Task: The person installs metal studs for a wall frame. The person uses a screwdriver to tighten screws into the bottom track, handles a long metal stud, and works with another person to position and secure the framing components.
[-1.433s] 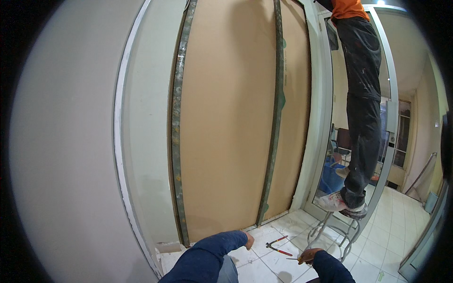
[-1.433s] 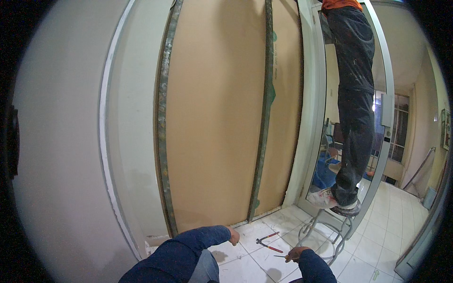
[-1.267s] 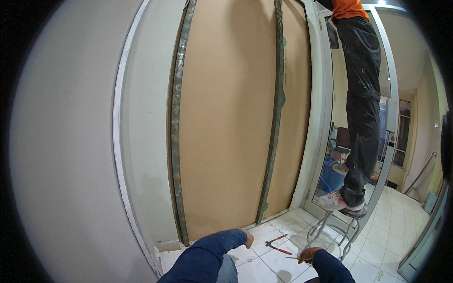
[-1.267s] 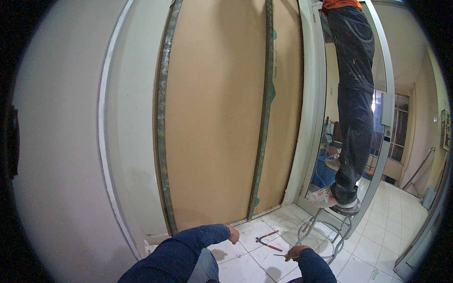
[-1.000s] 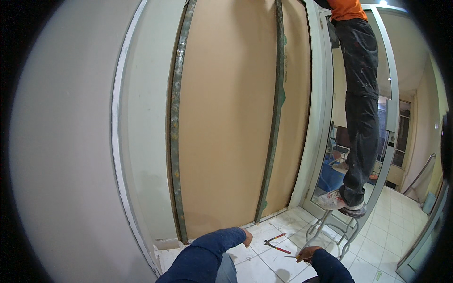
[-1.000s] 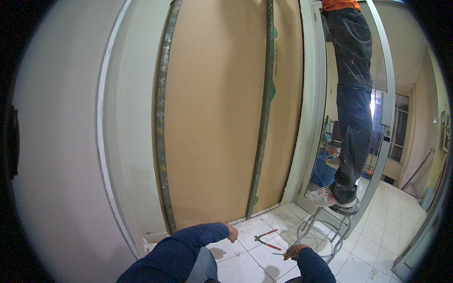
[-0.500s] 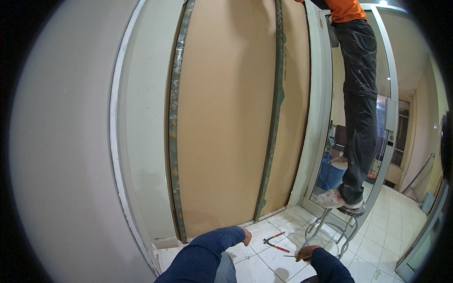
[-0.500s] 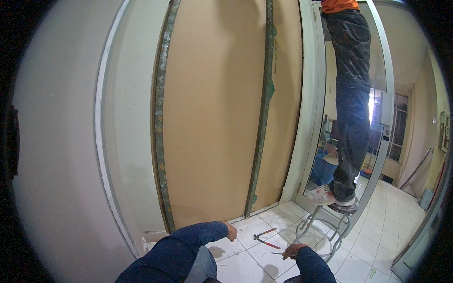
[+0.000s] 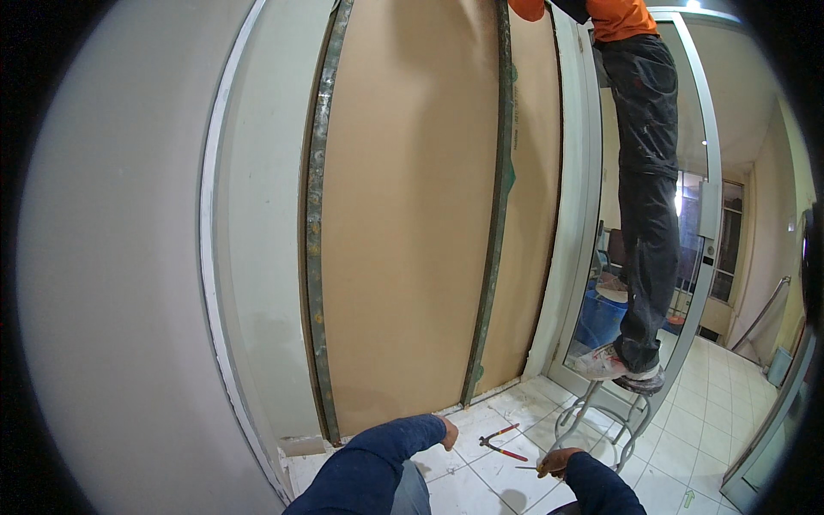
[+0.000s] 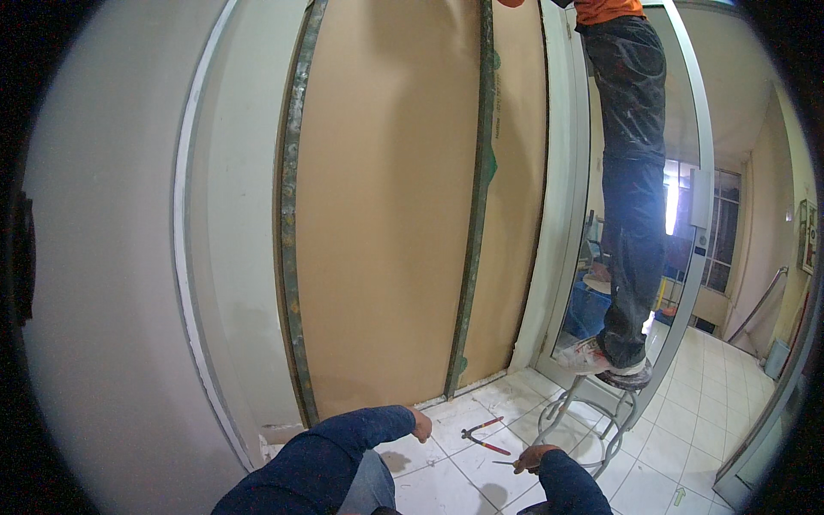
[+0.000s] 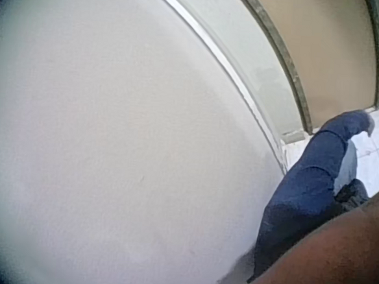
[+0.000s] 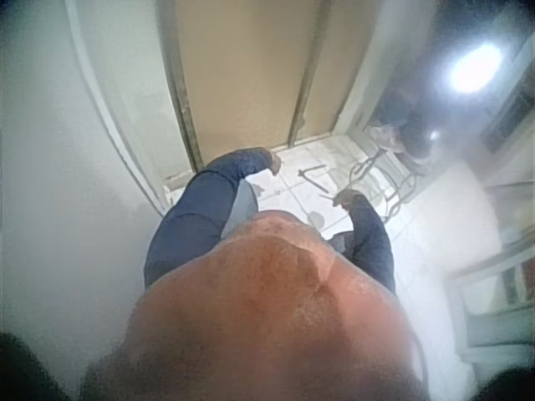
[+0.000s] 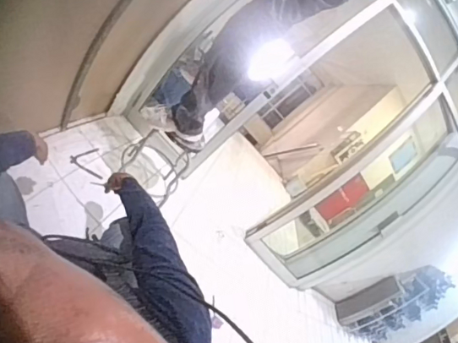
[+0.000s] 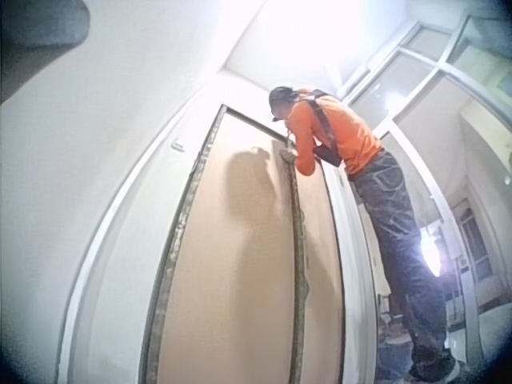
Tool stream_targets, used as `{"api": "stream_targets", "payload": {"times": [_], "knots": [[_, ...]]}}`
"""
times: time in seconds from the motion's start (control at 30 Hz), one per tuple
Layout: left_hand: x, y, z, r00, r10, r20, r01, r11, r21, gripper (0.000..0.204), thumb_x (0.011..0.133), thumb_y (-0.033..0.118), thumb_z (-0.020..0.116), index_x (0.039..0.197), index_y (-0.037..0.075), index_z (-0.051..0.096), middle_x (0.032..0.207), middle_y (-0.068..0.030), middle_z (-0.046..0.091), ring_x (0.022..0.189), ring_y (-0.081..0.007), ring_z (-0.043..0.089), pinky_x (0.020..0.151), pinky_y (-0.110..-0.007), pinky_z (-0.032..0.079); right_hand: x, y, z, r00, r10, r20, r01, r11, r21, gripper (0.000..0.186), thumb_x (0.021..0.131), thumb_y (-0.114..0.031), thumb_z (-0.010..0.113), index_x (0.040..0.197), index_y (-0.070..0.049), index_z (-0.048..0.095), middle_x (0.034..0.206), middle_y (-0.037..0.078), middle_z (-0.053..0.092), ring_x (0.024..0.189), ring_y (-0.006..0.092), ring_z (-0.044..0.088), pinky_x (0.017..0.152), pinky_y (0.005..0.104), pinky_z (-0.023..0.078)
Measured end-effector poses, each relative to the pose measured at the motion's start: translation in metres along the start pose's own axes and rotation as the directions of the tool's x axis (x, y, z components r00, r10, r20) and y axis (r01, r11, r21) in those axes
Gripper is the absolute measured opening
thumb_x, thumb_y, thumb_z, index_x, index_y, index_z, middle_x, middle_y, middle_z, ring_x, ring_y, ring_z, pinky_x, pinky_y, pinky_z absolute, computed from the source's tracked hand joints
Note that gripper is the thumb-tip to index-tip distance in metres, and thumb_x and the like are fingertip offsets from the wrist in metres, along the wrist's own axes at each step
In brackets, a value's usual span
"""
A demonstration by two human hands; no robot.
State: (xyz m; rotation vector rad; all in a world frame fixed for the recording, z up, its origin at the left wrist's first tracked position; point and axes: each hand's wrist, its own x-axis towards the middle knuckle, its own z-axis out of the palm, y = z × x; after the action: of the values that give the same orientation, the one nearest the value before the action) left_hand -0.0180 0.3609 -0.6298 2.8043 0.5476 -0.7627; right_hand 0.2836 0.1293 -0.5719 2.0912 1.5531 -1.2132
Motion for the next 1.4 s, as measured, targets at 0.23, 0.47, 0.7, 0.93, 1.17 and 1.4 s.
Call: {"api": "stream_targets", "payload": {"times": [0.23, 0.47, 0.7, 0.93, 1.17, 1.4], "knots": [[0.028, -0.022, 0.016, 0.997, 0.073, -0.025, -0.070, 0.994, 0.089, 0.034, 0.074, 0.029, 0.055, 0.090, 0.001, 0.065, 0.089, -0.0191, 0.064, 0.081, -0.0329, 0.059, 0.073, -0.047, 0.045, 0.016, 0.011, -0.001, 1.000, 0.021, 0.002, -0.021, 1.000, 0.000, 0.044, 0.073, -0.039, 0.071, 0.109, -0.015, 0.063, 0.086, -0.005, 0.057, 0.073, 0.0105, 0.047, 0.061, 0.0253, 0.044], [0.024, -0.019, 0.018, 0.999, 0.006, -0.054, -0.003, 0.999, 0.054, 0.034, 0.075, 0.029, 0.055, 0.093, 0.002, 0.066, 0.092, -0.0192, 0.064, 0.085, -0.0341, 0.059, 0.075, -0.047, 0.045, 0.009, 0.011, 0.001, 0.999, -0.054, -0.003, 0.054, 0.995, 0.084, 0.042, 0.072, -0.039, 0.072, 0.105, -0.014, 0.064, 0.084, -0.005, 0.056, 0.071, 0.0109, 0.047, 0.060, 0.0262, 0.044], [0.002, -0.006, 0.004, 0.992, 0.096, -0.077, -0.094, 0.995, 0.018, 0.028, 0.074, 0.026, 0.058, 0.081, 0.000, 0.064, 0.075, -0.0168, 0.063, 0.069, -0.0258, 0.055, 0.066, -0.044, 0.043, -0.021, -0.009, 0.006, 0.995, -0.066, -0.072, 0.072, 0.994, 0.085, 0.024, 0.080, -0.033, 0.067, 0.085, -0.010, 0.060, 0.057, -0.004, 0.041, 0.049, 0.0097, 0.036, 0.044, 0.0279, 0.030], [0.004, -0.015, 0.006, 0.988, 0.126, -0.092, -0.130, 0.991, -0.037, 0.029, 0.073, 0.026, 0.059, 0.076, -0.002, 0.060, 0.068, -0.0151, 0.059, 0.063, -0.0239, 0.051, 0.062, -0.043, 0.041, -0.004, 0.001, -0.001, 1.000, -0.013, -0.009, 0.013, 0.999, 0.052, 0.040, 0.073, -0.039, 0.071, 0.105, -0.015, 0.064, 0.075, -0.002, 0.052, 0.067, 0.0110, 0.046, 0.058, 0.0264, 0.043], [0.004, -0.002, 0.004, 0.998, -0.038, -0.058, 0.041, 0.998, 0.050, 0.033, 0.073, 0.028, 0.058, 0.088, -0.001, 0.064, 0.083, -0.0172, 0.065, 0.074, -0.0286, 0.058, 0.068, -0.045, 0.043, -0.008, -0.004, 0.001, 1.000, -0.017, -0.009, 0.018, 0.998, 0.066, 0.046, 0.073, -0.036, 0.072, 0.114, -0.017, 0.062, 0.080, -0.004, 0.054, 0.067, 0.0094, 0.044, 0.057, 0.0247, 0.041], [0.012, -0.011, 0.009, 0.999, 0.008, -0.048, -0.008, 1.000, 0.000, 0.034, 0.073, 0.029, 0.058, 0.090, -0.001, 0.064, 0.086, -0.0183, 0.064, 0.077, -0.0301, 0.058, 0.070, -0.046, 0.044, 0.008, 0.007, 0.002, 1.000, -0.011, 0.012, 0.009, 0.995, 0.103, 0.047, 0.075, -0.037, 0.070, 0.115, -0.015, 0.061, 0.082, -0.004, 0.055, 0.069, 0.0104, 0.045, 0.059, 0.0251, 0.042]]}}
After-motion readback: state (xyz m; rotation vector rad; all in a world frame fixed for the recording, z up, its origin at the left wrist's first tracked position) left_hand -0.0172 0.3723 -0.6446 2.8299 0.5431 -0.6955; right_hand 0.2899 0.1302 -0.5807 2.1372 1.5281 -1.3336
